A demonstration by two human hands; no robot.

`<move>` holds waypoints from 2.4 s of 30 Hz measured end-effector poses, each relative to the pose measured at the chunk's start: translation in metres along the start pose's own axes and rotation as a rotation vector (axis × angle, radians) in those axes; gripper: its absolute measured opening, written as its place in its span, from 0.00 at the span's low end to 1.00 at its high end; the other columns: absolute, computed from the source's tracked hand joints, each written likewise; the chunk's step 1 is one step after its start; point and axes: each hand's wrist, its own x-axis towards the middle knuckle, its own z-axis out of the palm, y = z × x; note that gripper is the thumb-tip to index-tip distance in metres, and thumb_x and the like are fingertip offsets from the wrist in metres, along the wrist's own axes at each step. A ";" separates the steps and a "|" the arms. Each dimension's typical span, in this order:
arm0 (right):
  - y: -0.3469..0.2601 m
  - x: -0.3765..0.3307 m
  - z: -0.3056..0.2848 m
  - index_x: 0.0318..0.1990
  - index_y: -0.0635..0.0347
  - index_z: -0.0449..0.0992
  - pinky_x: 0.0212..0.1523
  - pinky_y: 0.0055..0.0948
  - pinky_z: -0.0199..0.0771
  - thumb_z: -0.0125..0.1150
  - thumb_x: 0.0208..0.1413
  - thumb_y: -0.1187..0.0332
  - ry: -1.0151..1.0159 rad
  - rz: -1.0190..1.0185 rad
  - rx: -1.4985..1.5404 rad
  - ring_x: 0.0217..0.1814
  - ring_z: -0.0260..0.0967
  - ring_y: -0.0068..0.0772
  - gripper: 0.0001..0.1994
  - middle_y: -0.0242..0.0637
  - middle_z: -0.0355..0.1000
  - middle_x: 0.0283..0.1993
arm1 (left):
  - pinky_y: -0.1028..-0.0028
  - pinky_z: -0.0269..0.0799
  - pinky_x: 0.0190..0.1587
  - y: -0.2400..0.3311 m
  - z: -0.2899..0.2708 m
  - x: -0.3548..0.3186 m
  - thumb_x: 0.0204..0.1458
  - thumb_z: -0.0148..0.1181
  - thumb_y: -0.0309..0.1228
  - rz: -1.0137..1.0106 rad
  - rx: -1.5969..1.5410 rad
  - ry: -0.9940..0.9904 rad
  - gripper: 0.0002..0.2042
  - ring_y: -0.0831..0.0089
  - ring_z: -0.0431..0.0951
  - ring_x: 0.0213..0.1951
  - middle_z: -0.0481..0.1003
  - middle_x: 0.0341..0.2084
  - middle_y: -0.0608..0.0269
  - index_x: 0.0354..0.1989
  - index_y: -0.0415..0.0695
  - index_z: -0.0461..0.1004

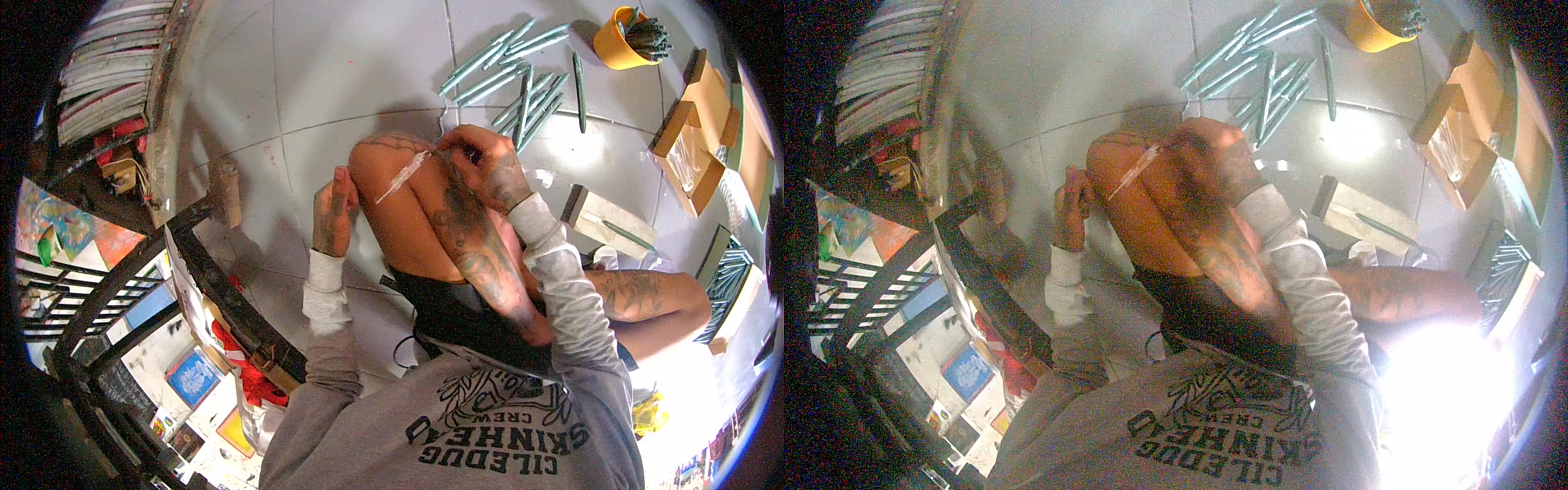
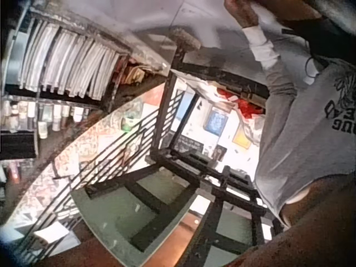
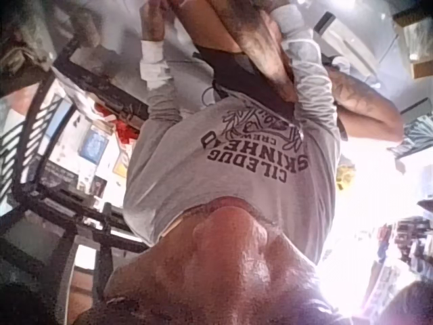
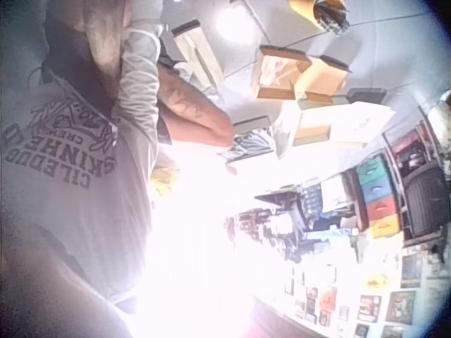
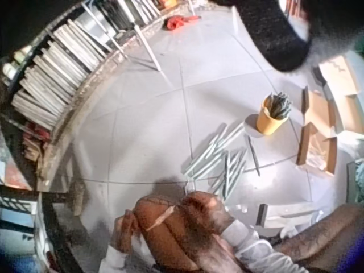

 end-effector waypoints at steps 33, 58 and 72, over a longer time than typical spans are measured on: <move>0.005 -0.001 0.011 0.35 0.61 0.79 0.35 0.31 0.77 0.66 0.46 0.74 0.015 -0.186 -0.083 0.33 0.76 0.36 0.08 0.39 0.75 0.33 | 0.74 0.48 0.29 0.008 0.000 0.001 0.58 0.39 0.67 -0.048 0.036 -0.012 0.33 0.77 0.54 0.25 0.56 0.19 0.71 0.20 0.46 0.58; -0.181 0.083 -0.172 0.20 0.67 0.71 0.29 0.37 0.69 0.61 0.43 0.67 -1.087 -0.023 -0.721 0.24 0.69 0.36 0.11 0.44 0.69 0.18 | 0.80 0.67 0.37 0.066 0.117 -0.065 0.59 0.60 0.33 0.201 -0.784 0.017 0.11 0.82 0.70 0.35 0.73 0.36 0.68 0.44 0.41 0.71; -0.198 -0.040 -0.272 0.22 0.60 0.71 0.20 0.26 0.67 0.56 0.46 0.67 -0.851 0.799 -0.601 0.17 0.64 0.22 0.07 0.29 0.64 0.16 | 0.85 0.64 0.20 0.071 0.245 -0.105 0.57 0.63 0.40 -0.045 -0.851 -0.544 0.16 0.83 0.73 0.27 0.79 0.35 0.63 0.45 0.41 0.76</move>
